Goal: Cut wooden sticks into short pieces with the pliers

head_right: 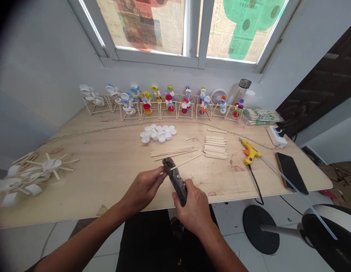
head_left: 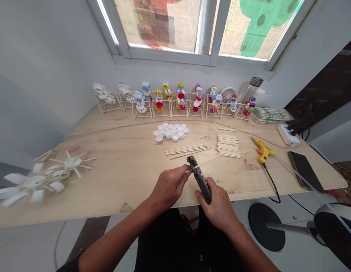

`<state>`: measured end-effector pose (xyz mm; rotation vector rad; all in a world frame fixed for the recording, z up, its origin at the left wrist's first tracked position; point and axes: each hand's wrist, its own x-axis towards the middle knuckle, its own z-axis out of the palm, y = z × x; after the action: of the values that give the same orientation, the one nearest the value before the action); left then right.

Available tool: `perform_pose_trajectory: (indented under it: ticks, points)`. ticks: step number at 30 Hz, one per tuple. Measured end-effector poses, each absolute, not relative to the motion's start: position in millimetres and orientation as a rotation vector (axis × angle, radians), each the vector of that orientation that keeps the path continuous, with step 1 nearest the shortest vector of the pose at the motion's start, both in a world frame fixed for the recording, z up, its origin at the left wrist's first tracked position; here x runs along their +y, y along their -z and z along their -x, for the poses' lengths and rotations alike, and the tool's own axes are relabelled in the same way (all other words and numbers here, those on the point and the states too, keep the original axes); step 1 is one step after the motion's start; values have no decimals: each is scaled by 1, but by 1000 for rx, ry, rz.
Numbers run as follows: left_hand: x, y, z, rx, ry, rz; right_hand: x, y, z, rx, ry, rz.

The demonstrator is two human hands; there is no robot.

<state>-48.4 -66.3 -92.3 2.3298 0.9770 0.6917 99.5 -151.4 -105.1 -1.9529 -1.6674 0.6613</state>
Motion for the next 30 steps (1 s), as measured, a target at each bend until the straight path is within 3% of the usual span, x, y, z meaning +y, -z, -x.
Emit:
perform_pose_trajectory:
  ticks: [11, 18, 25, 30]
  points:
    - [-43, 81, 58, 643, -463, -1805, -149, 107, -99, -1743, -620, 2003]
    - [-39, 96, 62, 760, -497, -1984, -138, 115, -98, -1802, -576, 2068]
    - [-54, 106, 55, 1186, -674, -2472, -135, 111, -95, -1744, -641, 2045]
    - [-50, 98, 58, 990, -547, -2273, -139, 109, -96, -1746, -675, 2041]
